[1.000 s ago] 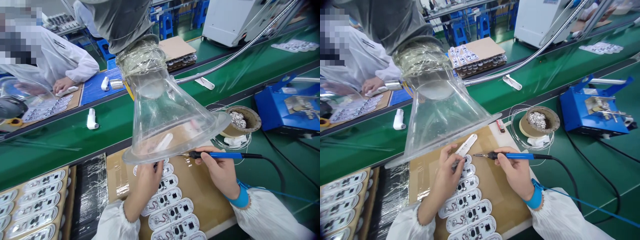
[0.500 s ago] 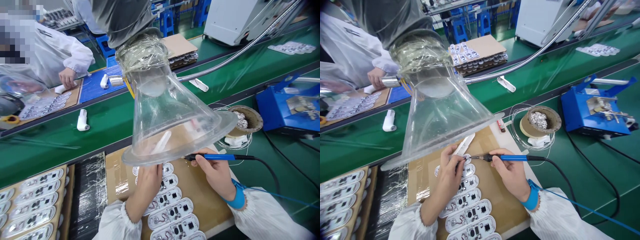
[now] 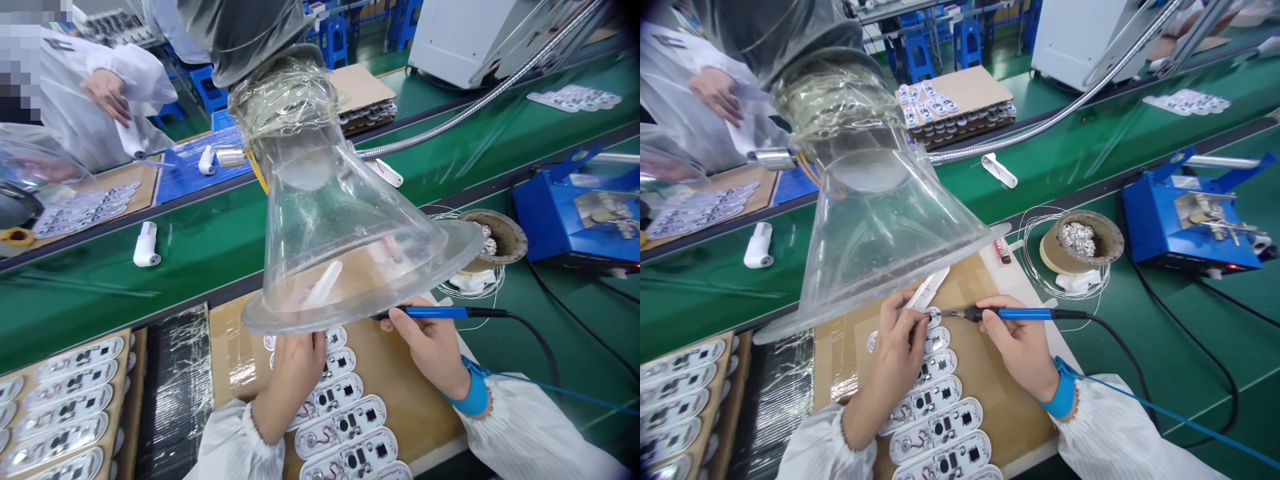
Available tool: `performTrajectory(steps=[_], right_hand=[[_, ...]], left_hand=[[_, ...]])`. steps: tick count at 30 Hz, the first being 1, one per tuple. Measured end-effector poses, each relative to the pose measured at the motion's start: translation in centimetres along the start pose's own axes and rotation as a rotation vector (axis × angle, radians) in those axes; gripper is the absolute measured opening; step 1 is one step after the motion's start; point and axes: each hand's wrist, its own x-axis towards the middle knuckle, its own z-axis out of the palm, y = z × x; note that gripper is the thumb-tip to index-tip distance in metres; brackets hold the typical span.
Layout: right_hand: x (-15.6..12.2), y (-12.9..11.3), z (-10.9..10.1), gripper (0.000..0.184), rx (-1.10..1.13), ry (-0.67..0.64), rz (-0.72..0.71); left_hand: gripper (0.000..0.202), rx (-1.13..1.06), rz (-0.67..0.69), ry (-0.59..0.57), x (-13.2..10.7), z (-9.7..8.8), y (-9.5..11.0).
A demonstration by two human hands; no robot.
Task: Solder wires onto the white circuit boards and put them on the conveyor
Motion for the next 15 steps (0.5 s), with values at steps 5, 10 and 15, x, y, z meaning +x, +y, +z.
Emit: performTrajectory(steps=[5, 10, 15], right_hand=[[0.03, -0.07, -0.01, 0.027, -0.014, -0.003, -0.006], [0.05, -0.16, 0.03, 0.029, -0.029, -0.014, -0.003], [-0.05, -0.06, 0.1, 0.027, -0.038, -0.014, 0.016]], left_hand=[[0.017, 0.004, 0.012, 0.007, 0.01, 0.11, 0.04], [0.017, 0.024, 0.031, 0.001, 0.1, 0.11, 0.06], [0.019, 0.055, 0.067, 0.012, 0.04, 0.23, -0.08]])
